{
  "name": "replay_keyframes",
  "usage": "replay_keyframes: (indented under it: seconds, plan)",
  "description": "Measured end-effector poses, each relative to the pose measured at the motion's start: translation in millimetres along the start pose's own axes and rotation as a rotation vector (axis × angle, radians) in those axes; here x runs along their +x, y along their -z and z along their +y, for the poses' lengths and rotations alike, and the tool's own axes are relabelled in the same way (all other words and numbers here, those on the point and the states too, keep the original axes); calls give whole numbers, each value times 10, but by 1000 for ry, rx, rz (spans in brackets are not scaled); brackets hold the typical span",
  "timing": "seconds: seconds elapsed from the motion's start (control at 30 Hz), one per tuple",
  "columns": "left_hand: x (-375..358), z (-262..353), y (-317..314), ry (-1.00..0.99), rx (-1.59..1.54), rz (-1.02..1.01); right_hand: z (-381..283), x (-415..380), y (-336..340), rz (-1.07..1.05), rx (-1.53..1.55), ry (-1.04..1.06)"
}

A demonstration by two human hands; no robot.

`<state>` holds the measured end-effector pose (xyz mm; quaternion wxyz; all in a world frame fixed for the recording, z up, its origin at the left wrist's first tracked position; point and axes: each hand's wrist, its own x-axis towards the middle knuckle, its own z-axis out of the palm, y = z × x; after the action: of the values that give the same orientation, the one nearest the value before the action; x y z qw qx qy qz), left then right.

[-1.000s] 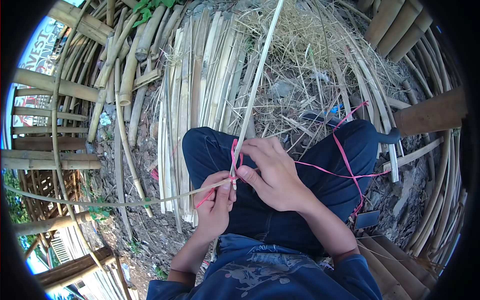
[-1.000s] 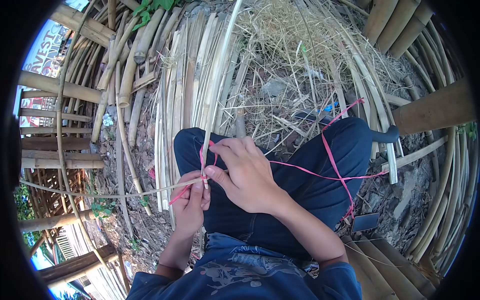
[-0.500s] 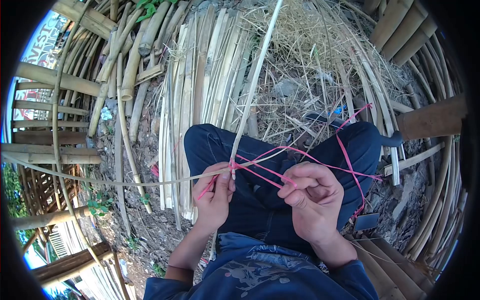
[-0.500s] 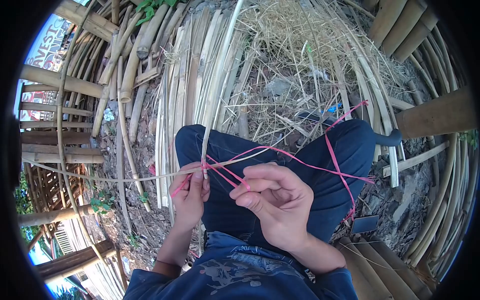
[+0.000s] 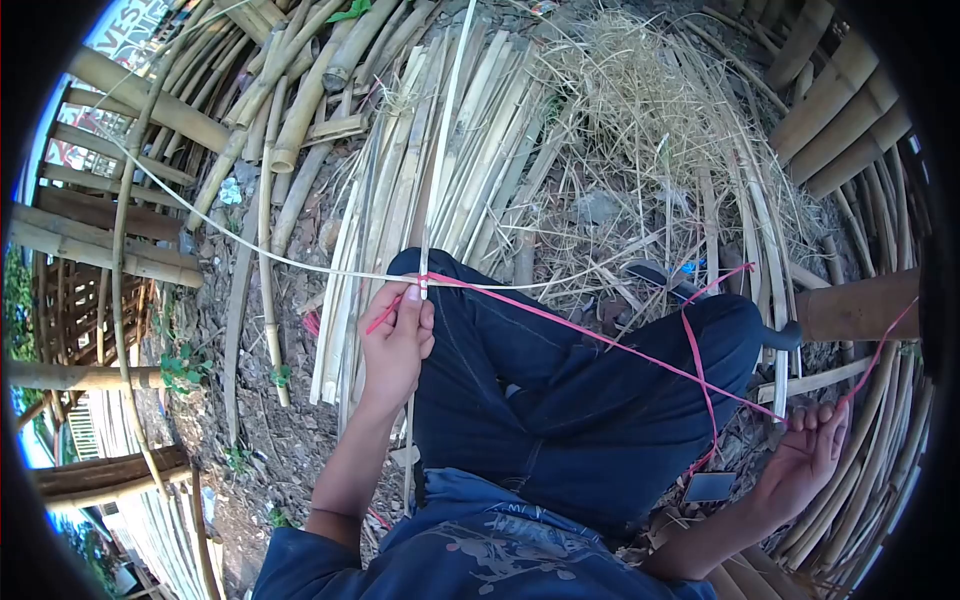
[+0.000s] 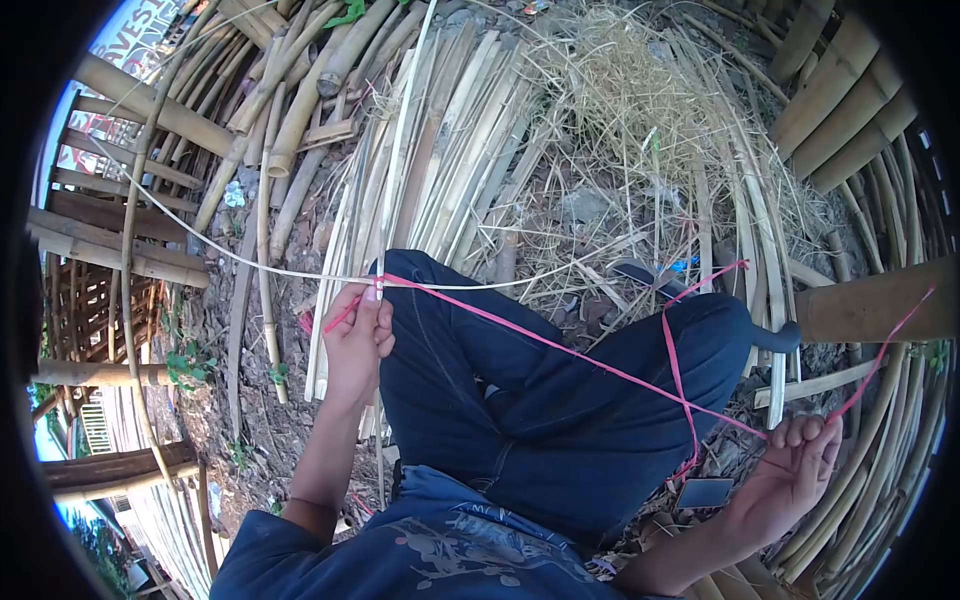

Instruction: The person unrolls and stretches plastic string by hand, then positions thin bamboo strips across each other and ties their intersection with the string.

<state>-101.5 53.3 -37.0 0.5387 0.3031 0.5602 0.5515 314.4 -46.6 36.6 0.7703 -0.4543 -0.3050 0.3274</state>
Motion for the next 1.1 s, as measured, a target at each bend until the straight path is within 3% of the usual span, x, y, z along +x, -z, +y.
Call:
replay_keyframes:
  seconds: [0.03, 0.1, 0.17, 0.23, 0.27, 0.33, 0.43, 0.47, 0.57, 0.63, 0.67, 0.83, 0.93, 1.0, 1.1]
  plan:
    - [-18, 24, -8, -4, 2, 3, 9, 11, -50, 206, -341, -80]
    - [-91, 71, -77, -29, 2, 12, 174, -111, -367, 519, -1002, 81]
    - [-151, 89, -110, -30, 18, -5, 358, -178, -416, 642, -1337, 296]
    - [-222, 119, -192, -33, 29, -27, 463, -358, -903, 304, -1025, 494]
    - [-270, 114, -227, -13, 53, -28, 540, -381, -1095, -15, -826, 539]
    - [-357, 100, -311, -30, 71, -71, 603, -266, -1481, -678, -853, 413]
    - [-504, 137, -336, -41, 60, -145, 1159, -128, -1907, -924, -898, 324]
    - [-535, 157, -356, -32, 74, -152, 1296, -92, -1971, -921, -895, 330]
    - [-579, 172, -376, -16, 81, -153, 1552, 6, -2108, -1082, -624, 456]
    - [-587, 193, -383, 1, 63, -147, 1627, 94, -2147, -1443, -495, 153]
    - [-584, 201, -374, -17, 51, -148, 1611, 76, -2161, -1347, -312, -153]
    - [-592, 158, -311, -28, 47, -189, 1642, 19, -2130, -1183, -490, -209]
    - [-594, 129, -312, -19, 36, -202, 1642, -13, -2097, -1161, -472, -55]
    - [-604, 107, -309, -17, 45, -183, 1670, -23, -2082, -1092, -468, 243]
    - [-621, 73, -311, -15, 63, -204, 1643, -56, -2053, -1051, -478, 324]
